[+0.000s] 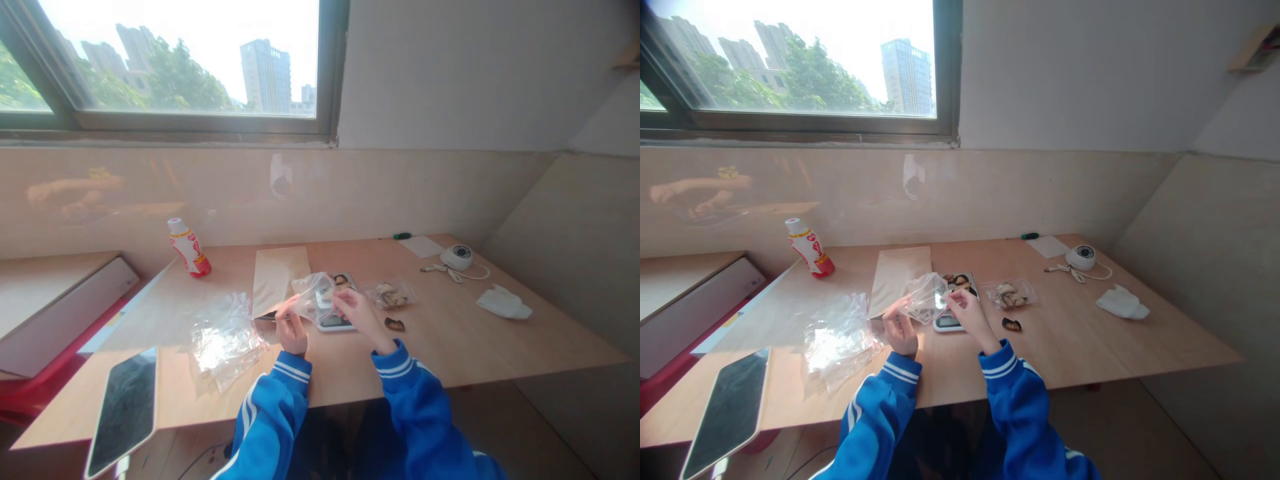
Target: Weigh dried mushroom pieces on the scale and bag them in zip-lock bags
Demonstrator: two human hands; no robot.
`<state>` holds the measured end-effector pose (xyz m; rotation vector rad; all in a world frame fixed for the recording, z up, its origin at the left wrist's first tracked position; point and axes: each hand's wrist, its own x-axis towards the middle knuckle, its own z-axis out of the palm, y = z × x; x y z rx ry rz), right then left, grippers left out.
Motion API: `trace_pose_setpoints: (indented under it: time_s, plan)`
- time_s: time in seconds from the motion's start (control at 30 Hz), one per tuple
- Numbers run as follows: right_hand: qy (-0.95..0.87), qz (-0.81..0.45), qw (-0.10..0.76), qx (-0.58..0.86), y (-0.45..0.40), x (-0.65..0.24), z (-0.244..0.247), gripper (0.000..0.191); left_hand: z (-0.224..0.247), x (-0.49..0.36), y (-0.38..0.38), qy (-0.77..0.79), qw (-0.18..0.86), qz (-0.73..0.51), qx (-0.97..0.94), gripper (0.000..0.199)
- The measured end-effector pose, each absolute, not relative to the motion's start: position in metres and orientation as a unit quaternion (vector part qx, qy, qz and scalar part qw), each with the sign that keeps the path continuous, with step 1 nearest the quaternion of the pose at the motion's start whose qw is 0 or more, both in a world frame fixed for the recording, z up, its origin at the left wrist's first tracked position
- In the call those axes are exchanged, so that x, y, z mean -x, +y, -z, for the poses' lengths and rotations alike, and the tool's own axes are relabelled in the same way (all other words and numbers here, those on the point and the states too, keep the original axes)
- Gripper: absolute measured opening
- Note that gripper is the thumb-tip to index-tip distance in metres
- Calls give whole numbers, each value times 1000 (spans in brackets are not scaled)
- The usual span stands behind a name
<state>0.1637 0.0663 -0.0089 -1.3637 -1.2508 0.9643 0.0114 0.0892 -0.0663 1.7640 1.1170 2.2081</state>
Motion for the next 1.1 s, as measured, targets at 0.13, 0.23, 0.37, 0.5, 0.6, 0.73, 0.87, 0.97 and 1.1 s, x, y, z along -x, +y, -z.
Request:
trace_pose_setpoints:
  time_s: [0.13,0.23,0.37,0.5,0.6,0.73,0.87,0.97,1.1]
  plan:
    - [-600,-300,486,560,69,-181,16,27,70,-15,91,333,77,-751,-564,11]
    - [-663,-197,473,546,78,-201,21,30,75,-14,95,344,65,-751,-560,13]
    - [-730,-99,392,551,97,-226,38,40,81,-13,101,376,42,-748,-546,18]
    - [-772,-103,327,535,107,-235,52,52,84,-14,105,399,31,-724,-561,22]
    - [-769,-92,326,542,106,-235,53,44,85,-14,105,400,24,-717,-570,23]
    - [-766,-91,347,533,104,-234,50,33,86,-14,104,387,47,-713,-583,22]
    - [-749,-91,373,540,105,-235,52,25,84,-14,103,349,88,-713,-602,23]
    - [-721,-99,399,558,105,-236,54,22,82,-15,104,318,93,-717,-614,24]
    - [-633,-134,495,580,99,-227,38,24,82,-15,106,305,77,-705,-635,25]
